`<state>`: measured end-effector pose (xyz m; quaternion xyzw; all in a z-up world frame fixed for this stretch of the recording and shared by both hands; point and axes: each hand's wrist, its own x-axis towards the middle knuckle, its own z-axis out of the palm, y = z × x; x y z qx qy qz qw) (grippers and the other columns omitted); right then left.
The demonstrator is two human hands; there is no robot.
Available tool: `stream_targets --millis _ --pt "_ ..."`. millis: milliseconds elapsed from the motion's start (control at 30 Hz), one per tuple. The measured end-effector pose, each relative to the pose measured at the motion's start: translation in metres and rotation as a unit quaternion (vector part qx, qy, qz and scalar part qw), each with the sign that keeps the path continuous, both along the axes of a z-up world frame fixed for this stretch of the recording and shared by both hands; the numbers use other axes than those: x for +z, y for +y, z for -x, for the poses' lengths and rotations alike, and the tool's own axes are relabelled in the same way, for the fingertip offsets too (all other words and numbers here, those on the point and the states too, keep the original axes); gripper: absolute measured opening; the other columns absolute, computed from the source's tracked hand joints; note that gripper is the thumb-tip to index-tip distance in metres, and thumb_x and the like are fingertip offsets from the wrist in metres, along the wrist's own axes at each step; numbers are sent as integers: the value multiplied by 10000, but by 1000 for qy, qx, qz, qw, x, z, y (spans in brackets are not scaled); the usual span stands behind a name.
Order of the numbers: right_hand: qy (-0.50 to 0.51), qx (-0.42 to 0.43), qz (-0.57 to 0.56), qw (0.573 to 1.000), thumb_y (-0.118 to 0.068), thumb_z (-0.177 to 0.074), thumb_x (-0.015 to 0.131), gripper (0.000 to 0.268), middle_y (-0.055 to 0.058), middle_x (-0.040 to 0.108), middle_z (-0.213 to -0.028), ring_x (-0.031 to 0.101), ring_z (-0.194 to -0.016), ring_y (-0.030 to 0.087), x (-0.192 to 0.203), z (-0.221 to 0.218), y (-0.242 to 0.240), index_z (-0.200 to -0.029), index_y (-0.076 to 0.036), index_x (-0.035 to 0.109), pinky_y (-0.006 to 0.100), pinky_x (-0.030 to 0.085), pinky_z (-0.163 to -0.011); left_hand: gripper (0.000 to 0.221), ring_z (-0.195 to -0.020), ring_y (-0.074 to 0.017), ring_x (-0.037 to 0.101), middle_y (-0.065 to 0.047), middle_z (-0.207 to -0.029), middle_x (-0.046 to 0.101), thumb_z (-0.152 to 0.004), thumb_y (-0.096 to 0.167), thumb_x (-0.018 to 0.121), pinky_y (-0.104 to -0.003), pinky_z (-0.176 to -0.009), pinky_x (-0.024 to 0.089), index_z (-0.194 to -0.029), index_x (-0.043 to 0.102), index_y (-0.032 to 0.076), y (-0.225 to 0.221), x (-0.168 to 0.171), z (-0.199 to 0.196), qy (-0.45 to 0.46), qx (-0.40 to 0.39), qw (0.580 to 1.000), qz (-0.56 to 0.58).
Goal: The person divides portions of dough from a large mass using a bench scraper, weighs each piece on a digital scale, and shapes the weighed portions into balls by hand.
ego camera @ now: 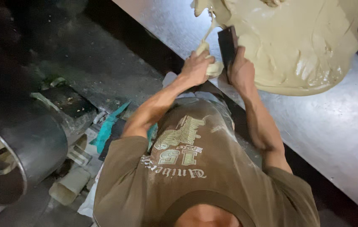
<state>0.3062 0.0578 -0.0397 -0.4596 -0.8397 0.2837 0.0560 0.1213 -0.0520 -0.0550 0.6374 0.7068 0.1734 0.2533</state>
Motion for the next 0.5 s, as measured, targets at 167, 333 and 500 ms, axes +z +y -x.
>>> stream_targets --millis 167,333,500 --pt "97 -50 -26 994 -88 -947 694 507 356 661 -883 630 -800 568 35 21 9 -1327 27 378 609 481 -645 624 -1094 -444 549 -141 -1237 568 -562 125 909 -565 -901 492 -1130 651 99 8 59 86 -47 75 995 -39" --pt "128 -97 16 987 -103 -986 697 446 329 680 -1005 657 -948 549 52 52 17 -1300 -15 393 565 498 -716 556 -1117 -395 573 -160 -1305 548 -675 110 903 -537 -931 519 -1173 656 109 34 113 169 -31 80 991 -101" --pt "96 -160 12 982 -118 -964 732 461 323 674 -986 659 -946 546 51 101 15 -1277 -9 412 556 509 -754 605 -1182 -395 560 -205 -1316 532 -638 245 959 -569 -987 470 -1146 663 102 49 167 270 50 28 975 -215"
